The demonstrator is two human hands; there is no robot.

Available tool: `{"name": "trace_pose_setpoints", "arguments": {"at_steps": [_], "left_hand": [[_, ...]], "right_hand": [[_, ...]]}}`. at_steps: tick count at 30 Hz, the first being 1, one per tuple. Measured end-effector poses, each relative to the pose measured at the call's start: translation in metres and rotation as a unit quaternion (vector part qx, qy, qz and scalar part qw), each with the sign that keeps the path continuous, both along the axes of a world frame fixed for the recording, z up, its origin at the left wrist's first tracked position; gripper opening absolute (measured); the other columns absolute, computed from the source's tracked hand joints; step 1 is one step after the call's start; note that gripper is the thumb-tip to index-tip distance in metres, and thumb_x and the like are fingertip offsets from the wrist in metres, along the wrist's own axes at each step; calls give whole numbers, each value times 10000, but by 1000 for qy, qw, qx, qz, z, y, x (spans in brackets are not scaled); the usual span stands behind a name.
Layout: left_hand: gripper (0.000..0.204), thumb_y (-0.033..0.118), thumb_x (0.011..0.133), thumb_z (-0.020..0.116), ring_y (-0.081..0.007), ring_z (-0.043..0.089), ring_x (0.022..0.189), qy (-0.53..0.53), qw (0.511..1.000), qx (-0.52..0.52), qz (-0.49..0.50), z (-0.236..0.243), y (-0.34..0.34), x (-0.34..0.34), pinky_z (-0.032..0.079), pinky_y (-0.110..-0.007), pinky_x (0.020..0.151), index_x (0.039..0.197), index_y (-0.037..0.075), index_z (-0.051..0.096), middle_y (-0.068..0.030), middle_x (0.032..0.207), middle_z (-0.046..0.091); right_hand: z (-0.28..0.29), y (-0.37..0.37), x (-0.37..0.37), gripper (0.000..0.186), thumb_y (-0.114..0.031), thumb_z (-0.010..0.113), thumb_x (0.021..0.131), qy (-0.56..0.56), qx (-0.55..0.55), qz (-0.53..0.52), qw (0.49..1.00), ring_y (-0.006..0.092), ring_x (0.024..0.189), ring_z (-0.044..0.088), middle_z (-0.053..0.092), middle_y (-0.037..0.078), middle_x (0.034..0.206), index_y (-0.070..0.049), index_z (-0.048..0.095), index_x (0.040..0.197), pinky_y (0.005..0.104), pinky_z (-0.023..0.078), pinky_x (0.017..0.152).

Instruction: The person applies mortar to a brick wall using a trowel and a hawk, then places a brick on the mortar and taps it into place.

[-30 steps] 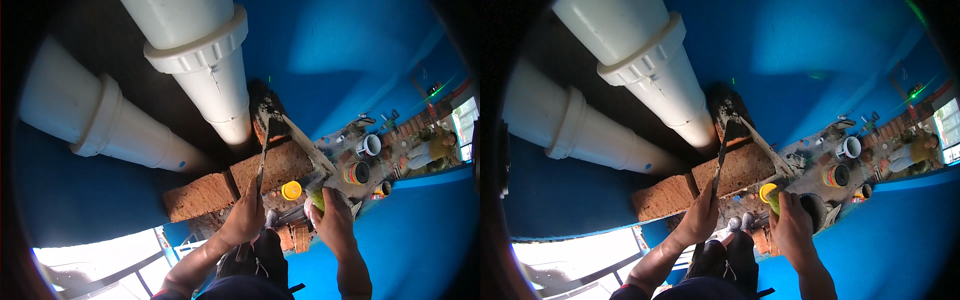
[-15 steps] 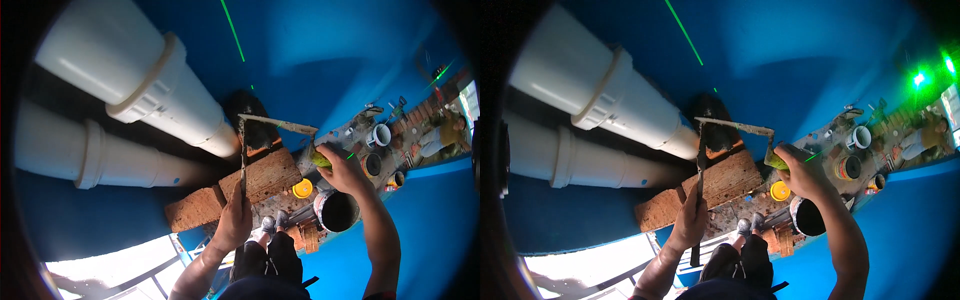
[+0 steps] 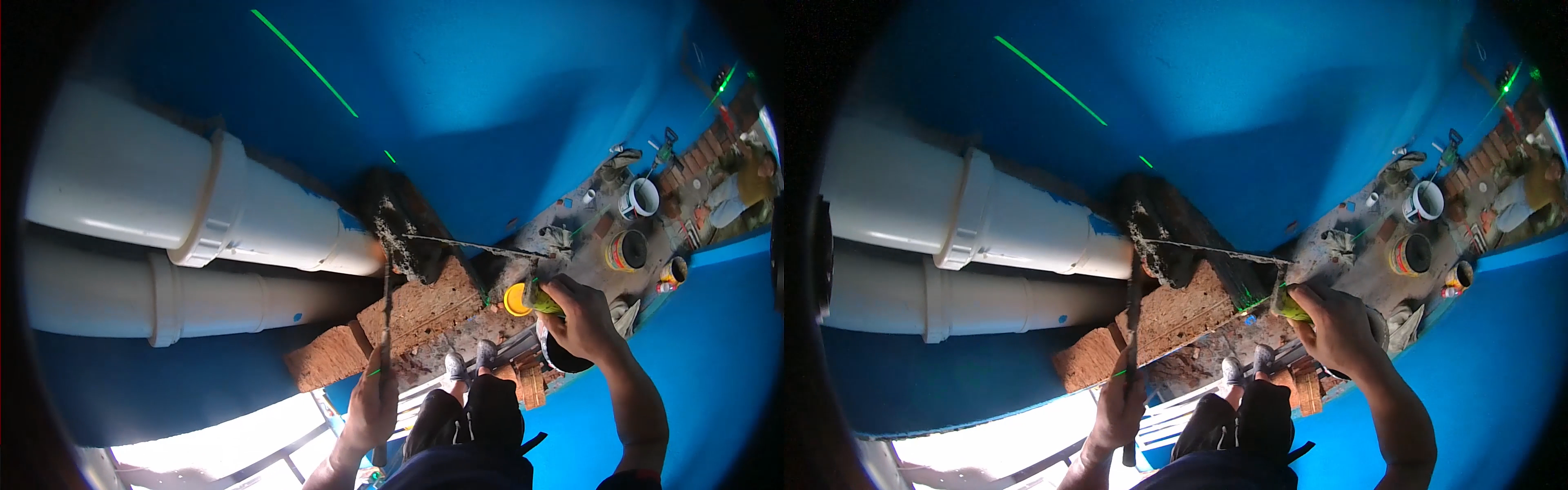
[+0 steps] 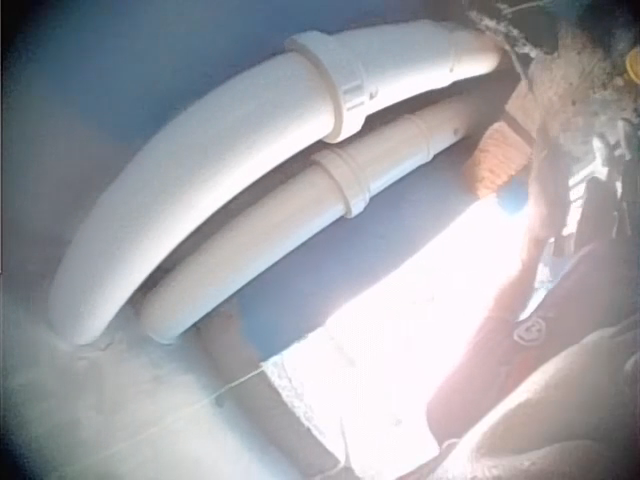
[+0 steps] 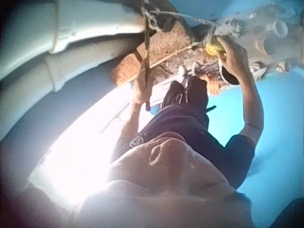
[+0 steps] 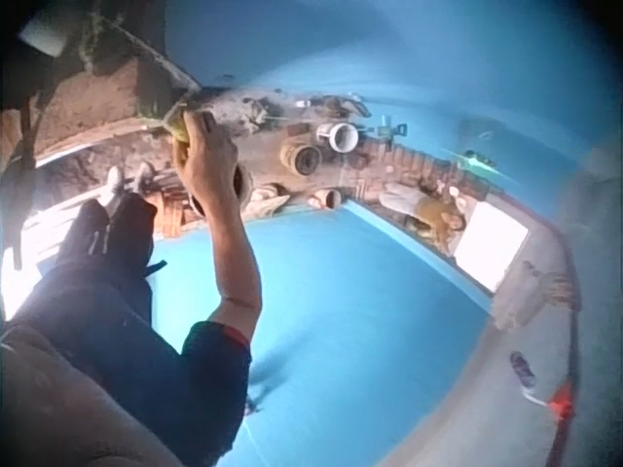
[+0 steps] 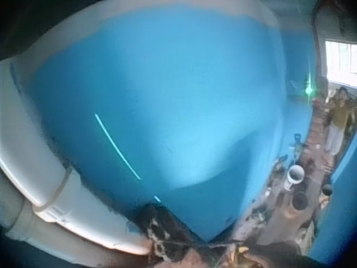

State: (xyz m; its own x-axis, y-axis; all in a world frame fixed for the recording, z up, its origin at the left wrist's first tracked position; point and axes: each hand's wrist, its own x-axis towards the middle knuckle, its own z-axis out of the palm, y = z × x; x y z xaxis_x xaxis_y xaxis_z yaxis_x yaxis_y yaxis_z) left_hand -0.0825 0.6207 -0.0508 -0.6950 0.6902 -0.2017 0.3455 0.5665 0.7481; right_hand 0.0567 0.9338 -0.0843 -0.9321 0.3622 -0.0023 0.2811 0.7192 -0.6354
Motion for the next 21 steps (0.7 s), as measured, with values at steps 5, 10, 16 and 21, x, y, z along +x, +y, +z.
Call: {"name": "trace_pose_setpoints", "arguments": {"at_steps": [5, 10, 16, 21], "left_hand": [[524, -9, 858, 435, -132, 536, 658, -28, 998, 6, 55, 4, -20, 1, 458, -269, 588, 1362, -52, 297, -91, 816, 555], [542, -10, 866, 418, -97, 490, 618, -84, 991, -9, 108, -2, -44, 4, 431, -236, 534, 1389, 0, 275, -45, 739, 499], [529, -11, 873, 413, -55, 465, 620, -177, 965, 25, 193, -4, -60, 3, 404, -182, 512, 1387, 13, 292, -11, 768, 481], [521, 4, 880, 437, -44, 452, 593, -204, 945, 27, 253, -6, -75, 1, 388, -172, 471, 1383, 8, 298, -16, 791, 482]], "right_hand": [[10, 8, -11, 322, -134, 651, 720, 77, 84, 96, 989, 266, 710, 617, 604, 86, 911, -68, 566, 1024, 386, 499, 590], [18, 30, -19, 380, -136, 660, 690, 4, 116, 122, 986, 247, 775, 610, 597, 79, 920, -43, 584, 1050, 364, 504, 624], [33, 42, -26, 402, -132, 662, 695, -10, 112, 123, 986, 264, 720, 619, 604, 76, 917, -38, 590, 1080, 368, 502, 609], [35, 52, -27, 360, -96, 653, 693, 77, 114, 90, 986, 252, 700, 629, 602, 62, 887, -57, 600, 1048, 354, 538, 613]]}}
